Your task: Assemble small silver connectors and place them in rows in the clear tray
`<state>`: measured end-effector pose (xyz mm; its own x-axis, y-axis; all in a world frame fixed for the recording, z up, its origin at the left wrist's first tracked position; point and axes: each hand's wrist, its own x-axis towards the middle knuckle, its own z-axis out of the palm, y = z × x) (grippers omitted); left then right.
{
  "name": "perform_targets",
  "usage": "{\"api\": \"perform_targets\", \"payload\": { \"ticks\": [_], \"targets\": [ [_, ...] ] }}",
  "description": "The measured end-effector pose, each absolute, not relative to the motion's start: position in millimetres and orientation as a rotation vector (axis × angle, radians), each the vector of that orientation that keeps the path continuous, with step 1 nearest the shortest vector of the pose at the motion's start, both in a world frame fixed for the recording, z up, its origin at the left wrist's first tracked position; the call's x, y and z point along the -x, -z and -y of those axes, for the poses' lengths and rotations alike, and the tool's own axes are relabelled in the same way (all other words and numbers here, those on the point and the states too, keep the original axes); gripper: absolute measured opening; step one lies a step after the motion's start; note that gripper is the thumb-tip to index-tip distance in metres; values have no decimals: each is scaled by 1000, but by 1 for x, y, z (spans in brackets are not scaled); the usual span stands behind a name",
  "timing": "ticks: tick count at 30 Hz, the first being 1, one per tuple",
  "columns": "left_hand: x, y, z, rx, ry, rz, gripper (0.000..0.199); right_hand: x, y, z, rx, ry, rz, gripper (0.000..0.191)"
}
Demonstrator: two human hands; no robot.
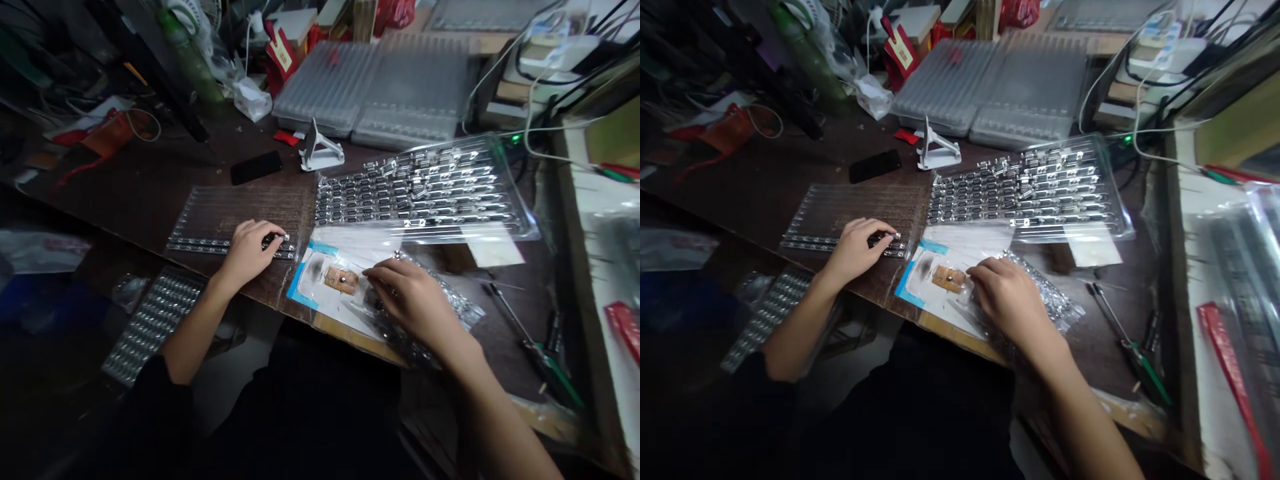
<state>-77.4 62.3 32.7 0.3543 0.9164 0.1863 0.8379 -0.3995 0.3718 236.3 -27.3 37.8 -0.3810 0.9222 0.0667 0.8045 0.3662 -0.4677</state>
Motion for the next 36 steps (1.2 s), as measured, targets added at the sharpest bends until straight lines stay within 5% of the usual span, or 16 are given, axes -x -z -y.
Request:
{"api": "perform_targets", "payload": {
  "ticks": [13, 25, 36],
  "targets": [
    [74, -58, -68, -2538, -300, -1728, 24, -242, -51, 32, 1641, -818, 2484, 13],
    [-107, -65, -78, -2679, -600, -1090, 16, -253, -55, 33, 1699, -800, 2451, 13],
    [-130, -60, -82, -2707, -580, -1074, 8, -247, -48, 32, 1705, -680, 2517, 19]
  ]
}}
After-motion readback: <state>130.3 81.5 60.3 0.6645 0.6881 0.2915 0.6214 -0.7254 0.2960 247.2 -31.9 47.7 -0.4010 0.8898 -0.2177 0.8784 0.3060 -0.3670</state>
